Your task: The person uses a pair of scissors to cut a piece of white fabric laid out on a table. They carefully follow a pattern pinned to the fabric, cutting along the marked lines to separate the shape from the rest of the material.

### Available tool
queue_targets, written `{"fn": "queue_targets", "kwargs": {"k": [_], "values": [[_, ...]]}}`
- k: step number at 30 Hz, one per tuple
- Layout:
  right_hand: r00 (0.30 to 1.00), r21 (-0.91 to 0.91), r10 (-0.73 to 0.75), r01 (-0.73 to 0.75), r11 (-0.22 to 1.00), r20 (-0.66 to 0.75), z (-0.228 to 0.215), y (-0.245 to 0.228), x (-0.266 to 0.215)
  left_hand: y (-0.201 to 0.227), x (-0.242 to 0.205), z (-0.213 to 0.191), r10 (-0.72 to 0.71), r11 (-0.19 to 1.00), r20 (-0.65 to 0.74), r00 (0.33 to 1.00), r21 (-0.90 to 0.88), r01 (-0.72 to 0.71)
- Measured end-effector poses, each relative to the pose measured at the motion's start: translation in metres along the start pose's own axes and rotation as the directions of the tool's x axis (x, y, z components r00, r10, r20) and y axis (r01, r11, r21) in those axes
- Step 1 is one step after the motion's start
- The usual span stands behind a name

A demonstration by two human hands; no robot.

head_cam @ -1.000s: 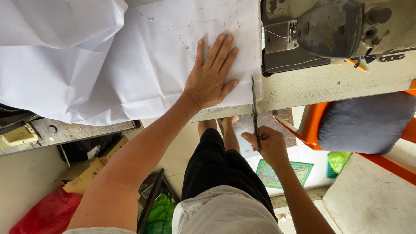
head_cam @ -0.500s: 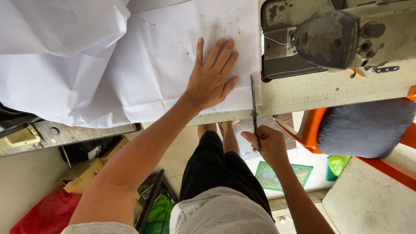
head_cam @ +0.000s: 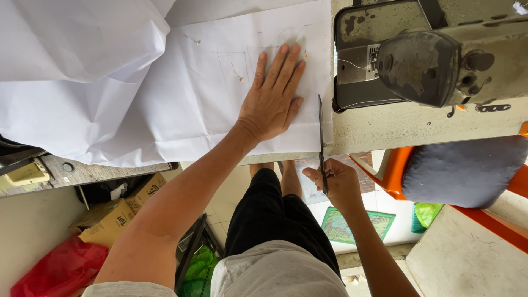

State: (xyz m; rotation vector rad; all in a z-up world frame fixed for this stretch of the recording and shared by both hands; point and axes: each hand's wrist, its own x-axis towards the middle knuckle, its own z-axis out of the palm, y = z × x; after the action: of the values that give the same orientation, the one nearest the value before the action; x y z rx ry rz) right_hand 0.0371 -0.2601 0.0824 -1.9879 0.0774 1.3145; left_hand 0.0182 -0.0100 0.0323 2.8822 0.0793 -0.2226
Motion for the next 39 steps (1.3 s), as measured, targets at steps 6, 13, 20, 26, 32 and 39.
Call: {"fn": "queue_targets", "kwargs": {"k": [6, 13, 20, 26, 32, 39], "values": [[1.0, 0.078, -0.005, 0.007, 0.997, -0.016, 0.002, 0.012, 0.004, 0.0, 0.0, -0.003, 0.006, 1.0, -0.021, 1.0, 0.005, -0.006], [1.0, 0.04, 0.031, -0.031, 0.999, 0.0, 0.004, 0.013, 0.003, 0.007, -0.008, 0.001, 0.003, 1.0, 0.028, 1.0, 0.001, -0.003], [0.995, 0.098, -0.087, 0.091, 0.991, -0.044, 0.007, 0.034, 0.007, 0.015, -0.013, 0.002, -0.037, 0.994, 0.206, 0.978, -0.089, 0.056], [0.995, 0.143, -0.061, 0.071, 0.987, -0.076, 0.012, 0.034, 0.002, 0.017, -0.018, 0.006, -0.033, 0.995, 0.176, 0.984, -0.085, 0.048], [0.996, 0.165, -0.036, 0.048, 0.985, -0.077, 0.012, 0.028, -0.001, 0.017, -0.018, 0.023, -0.045, 0.996, 0.039, 0.998, -0.077, 0.048], [0.997, 0.045, -0.059, 0.061, 0.997, -0.053, 0.008, 0.023, 0.015, 0.018, -0.014, 0.011, -0.065, 0.993, 0.096, 0.993, -0.089, 0.074]]}}
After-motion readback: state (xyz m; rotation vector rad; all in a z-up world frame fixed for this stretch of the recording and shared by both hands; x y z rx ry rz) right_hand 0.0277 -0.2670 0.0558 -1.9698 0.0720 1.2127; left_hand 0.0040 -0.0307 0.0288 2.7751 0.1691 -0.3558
